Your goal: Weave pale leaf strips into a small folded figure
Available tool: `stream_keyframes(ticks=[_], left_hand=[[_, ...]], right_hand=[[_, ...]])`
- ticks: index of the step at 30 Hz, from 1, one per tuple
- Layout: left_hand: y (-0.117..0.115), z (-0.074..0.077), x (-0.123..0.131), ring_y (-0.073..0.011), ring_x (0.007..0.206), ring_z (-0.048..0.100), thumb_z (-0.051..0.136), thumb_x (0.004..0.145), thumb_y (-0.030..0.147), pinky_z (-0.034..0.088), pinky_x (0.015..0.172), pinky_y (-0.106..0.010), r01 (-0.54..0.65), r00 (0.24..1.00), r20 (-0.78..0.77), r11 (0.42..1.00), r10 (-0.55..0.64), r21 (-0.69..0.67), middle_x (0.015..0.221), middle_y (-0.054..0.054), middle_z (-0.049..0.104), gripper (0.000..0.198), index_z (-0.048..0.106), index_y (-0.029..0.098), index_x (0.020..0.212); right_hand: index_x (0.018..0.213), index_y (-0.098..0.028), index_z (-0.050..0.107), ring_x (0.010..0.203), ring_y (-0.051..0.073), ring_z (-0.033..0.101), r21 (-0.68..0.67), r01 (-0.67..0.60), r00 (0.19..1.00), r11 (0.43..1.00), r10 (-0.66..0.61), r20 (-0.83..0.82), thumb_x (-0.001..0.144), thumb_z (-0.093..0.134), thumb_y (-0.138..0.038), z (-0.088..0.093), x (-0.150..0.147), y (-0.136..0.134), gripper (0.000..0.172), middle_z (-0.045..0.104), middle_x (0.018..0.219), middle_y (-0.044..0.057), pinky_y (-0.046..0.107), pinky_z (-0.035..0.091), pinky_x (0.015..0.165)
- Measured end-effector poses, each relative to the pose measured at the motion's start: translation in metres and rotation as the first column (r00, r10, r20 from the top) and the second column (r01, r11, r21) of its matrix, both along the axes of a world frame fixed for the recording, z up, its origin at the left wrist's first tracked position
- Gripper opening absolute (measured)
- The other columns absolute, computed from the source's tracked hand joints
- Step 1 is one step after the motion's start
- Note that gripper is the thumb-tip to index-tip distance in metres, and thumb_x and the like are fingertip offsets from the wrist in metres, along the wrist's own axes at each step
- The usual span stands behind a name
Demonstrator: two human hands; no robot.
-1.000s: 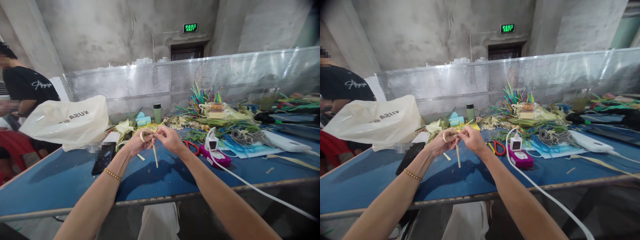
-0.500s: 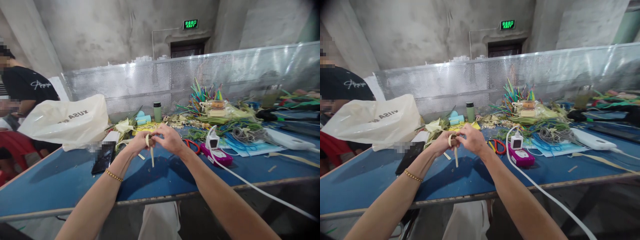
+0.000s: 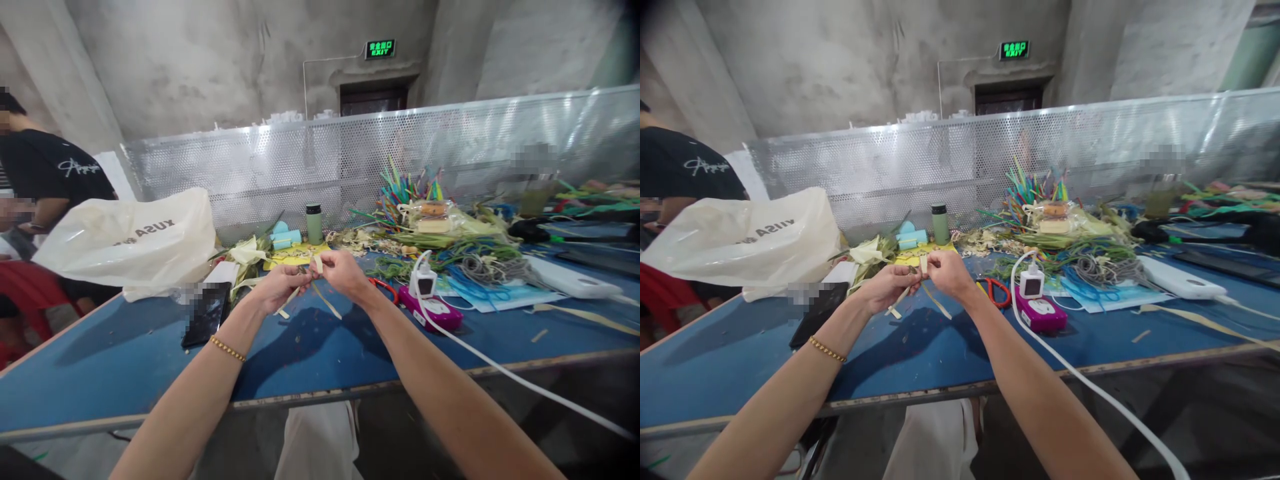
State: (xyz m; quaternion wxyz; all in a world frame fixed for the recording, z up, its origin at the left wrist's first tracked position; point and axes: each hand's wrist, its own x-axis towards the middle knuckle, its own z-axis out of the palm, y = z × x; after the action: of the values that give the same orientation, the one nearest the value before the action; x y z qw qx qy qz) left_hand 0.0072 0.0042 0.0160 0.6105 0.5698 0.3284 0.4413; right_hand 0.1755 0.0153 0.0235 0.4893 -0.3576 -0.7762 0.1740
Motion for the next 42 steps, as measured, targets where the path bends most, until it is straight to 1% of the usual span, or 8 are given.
stream_keyframes(ticks=[4,10,17,30,35,38,40,42], left_hand=[[0.000,-0.002,0.002,-0.0072,0.049,0.048,0.081,0.056,0.022,0.036,0.049,-0.021,-0.043,0.998,-0.032,0.998,0.045,0.040,0.054,-0.002,0.057,0.024,0.061,0.009,0.055],[-0.004,-0.003,0.007,-0.0072,0.049,0.046,0.076,0.052,0.013,0.031,0.049,-0.021,-0.030,0.993,-0.112,0.990,0.046,0.138,0.052,-0.001,0.057,0.014,0.064,0.009,0.056],[-0.003,-0.007,0.009,-0.0069,0.048,0.042,0.071,0.050,0.010,0.029,0.048,-0.022,0.003,0.990,-0.139,0.989,0.018,0.151,0.049,0.001,0.051,0.010,0.061,0.010,0.052],[-0.004,-0.007,0.013,-0.0060,0.044,0.040,0.059,0.048,0.002,0.026,0.046,-0.021,0.007,0.989,-0.146,0.984,0.019,0.179,0.044,0.003,0.049,0.010,0.056,0.011,0.047],[-0.005,-0.007,0.015,-0.0064,0.048,0.045,0.070,0.053,0.007,0.031,0.049,-0.021,-0.011,0.998,-0.062,0.983,0.023,0.185,0.051,0.001,0.055,0.010,0.062,0.010,0.058],[-0.005,-0.002,0.010,-0.0080,0.054,0.051,0.077,0.057,0.017,0.037,0.054,-0.021,0.002,1.000,0.007,0.995,-0.003,0.100,0.058,-0.002,0.060,0.017,0.066,0.008,0.066],[-0.003,0.002,0.005,-0.0091,0.056,0.054,0.078,0.059,0.020,0.040,0.057,-0.022,0.026,0.999,0.037,0.999,-0.027,0.021,0.064,-0.004,0.064,0.022,0.068,0.008,0.075],[-0.001,0.005,0.000,-0.0079,0.054,0.054,0.078,0.059,0.017,0.040,0.056,-0.020,-0.048,0.995,0.093,0.999,0.046,0.024,0.064,-0.004,0.065,0.022,0.069,0.009,0.077]], right_hand=[[0.063,-0.012,0.063,0.054,0.010,0.047,-0.055,-0.022,1.000,0.998,0.023,0.010,0.073,0.053,-0.019,0.002,-0.001,-0.003,0.016,0.056,0.056,-0.001,0.019,0.035,0.052],[0.061,-0.014,0.058,0.056,0.008,0.040,0.088,-0.016,0.992,0.996,0.005,0.124,0.074,0.055,-0.016,0.002,-0.005,-0.008,0.014,0.050,0.058,-0.002,0.021,0.030,0.054],[0.062,-0.015,0.055,0.060,0.009,0.042,0.130,-0.080,0.988,0.988,0.061,0.140,0.076,0.055,-0.012,-0.001,-0.008,-0.012,0.015,0.050,0.064,-0.002,0.022,0.031,0.057],[0.062,-0.016,0.055,0.062,0.011,0.045,0.194,-0.056,0.991,0.979,0.031,0.128,0.077,0.055,-0.013,-0.004,-0.011,-0.014,0.016,0.050,0.066,-0.001,0.023,0.033,0.061],[0.059,-0.015,0.056,0.059,0.011,0.044,0.129,0.079,0.992,0.988,-0.091,0.087,0.077,0.055,-0.016,-0.004,-0.014,-0.009,0.018,0.052,0.061,0.000,0.024,0.032,0.059],[0.062,-0.015,0.060,0.060,0.012,0.048,0.099,0.167,0.983,0.981,-0.173,0.059,0.080,0.053,-0.021,-0.003,-0.011,-0.001,0.021,0.057,0.061,0.001,0.024,0.034,0.060],[0.070,-0.016,0.064,0.069,0.015,0.053,0.185,0.280,0.958,0.942,-0.287,0.009,0.085,0.050,-0.026,-0.002,-0.005,0.001,0.023,0.063,0.070,0.004,0.025,0.036,0.065],[0.078,-0.017,0.067,0.081,0.018,0.055,0.321,0.453,0.889,0.832,-0.450,-0.088,0.088,0.048,-0.029,0.001,0.001,0.001,0.024,0.065,0.082,0.007,0.028,0.037,0.075]])
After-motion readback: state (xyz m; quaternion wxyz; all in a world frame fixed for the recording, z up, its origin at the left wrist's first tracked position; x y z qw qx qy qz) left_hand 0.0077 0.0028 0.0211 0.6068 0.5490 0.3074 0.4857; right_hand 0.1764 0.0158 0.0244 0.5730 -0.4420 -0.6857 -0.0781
